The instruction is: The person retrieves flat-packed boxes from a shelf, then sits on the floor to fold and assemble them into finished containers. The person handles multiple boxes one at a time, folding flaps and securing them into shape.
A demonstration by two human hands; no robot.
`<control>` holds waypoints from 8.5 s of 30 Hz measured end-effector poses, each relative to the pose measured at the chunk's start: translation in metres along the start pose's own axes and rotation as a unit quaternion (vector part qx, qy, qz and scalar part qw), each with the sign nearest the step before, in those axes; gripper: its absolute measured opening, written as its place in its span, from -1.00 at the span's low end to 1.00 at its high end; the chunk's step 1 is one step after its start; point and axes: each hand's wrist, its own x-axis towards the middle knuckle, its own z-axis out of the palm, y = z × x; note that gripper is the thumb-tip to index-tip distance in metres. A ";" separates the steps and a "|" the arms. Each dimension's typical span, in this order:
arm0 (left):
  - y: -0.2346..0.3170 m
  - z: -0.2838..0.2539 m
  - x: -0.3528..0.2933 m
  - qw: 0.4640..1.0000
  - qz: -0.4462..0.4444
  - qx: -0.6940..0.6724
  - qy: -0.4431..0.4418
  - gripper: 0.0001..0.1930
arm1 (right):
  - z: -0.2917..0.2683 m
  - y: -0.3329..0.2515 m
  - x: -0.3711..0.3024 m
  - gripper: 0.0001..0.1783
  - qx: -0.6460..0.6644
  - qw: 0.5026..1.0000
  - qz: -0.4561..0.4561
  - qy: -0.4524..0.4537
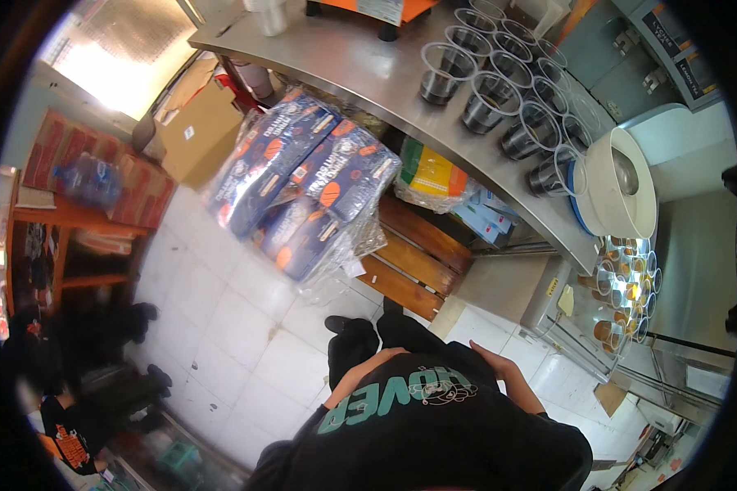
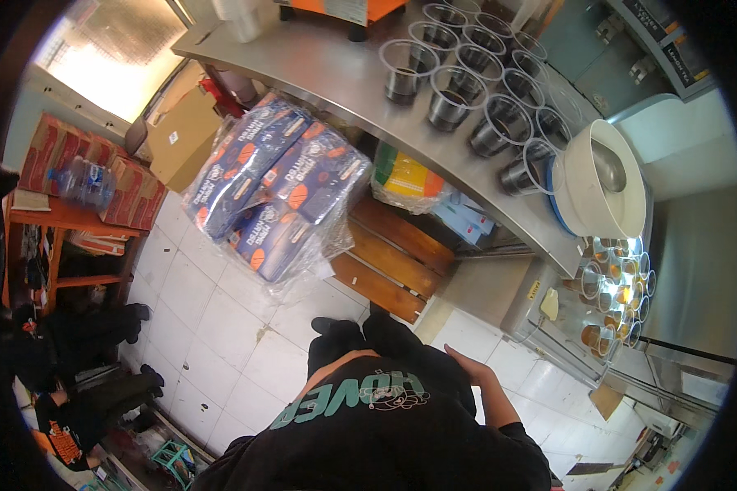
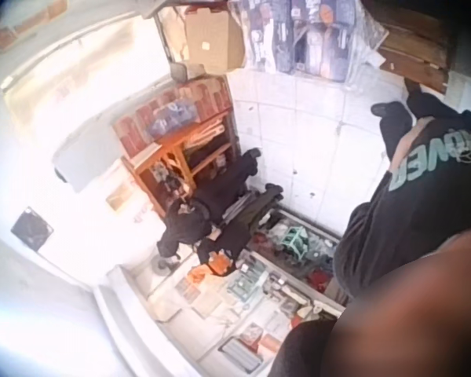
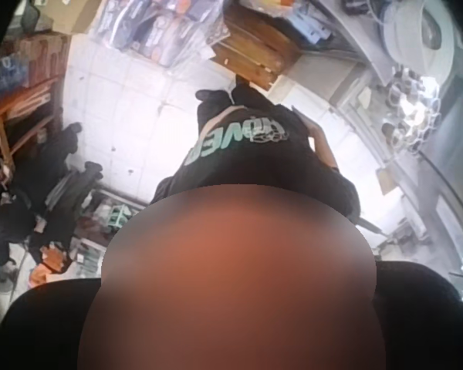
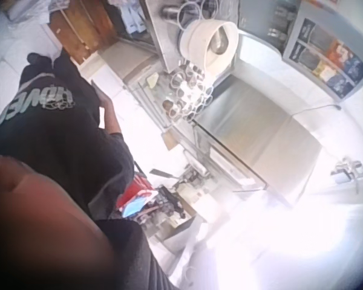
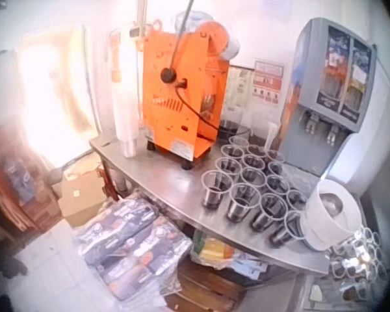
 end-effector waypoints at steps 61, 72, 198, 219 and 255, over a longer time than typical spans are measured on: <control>-0.306 -0.017 -0.009 0.316 -0.502 -0.360 0.720 -0.14 | 0.346 -0.207 0.280 -0.40 -0.944 0.081 0.227 -0.226; -0.313 -0.011 0.035 0.130 -0.435 -0.288 0.843 -0.48 | 0.327 -0.212 0.301 -0.12 -0.974 -0.055 0.131 -0.178; -0.296 -0.061 0.029 0.141 -0.393 -0.163 0.894 -0.52 | 0.233 -0.328 0.223 0.08 -0.938 0.295 -0.110 -0.144; -0.331 -0.088 0.016 0.293 -0.419 -0.105 0.853 -0.43 | 0.129 -0.403 0.047 -0.45 -0.744 0.480 -0.370 0.281; -0.357 -0.073 0.010 0.303 -0.382 -0.099 0.868 -0.50 | 0.087 -0.460 0.028 -0.12 -0.551 0.543 -0.627 0.094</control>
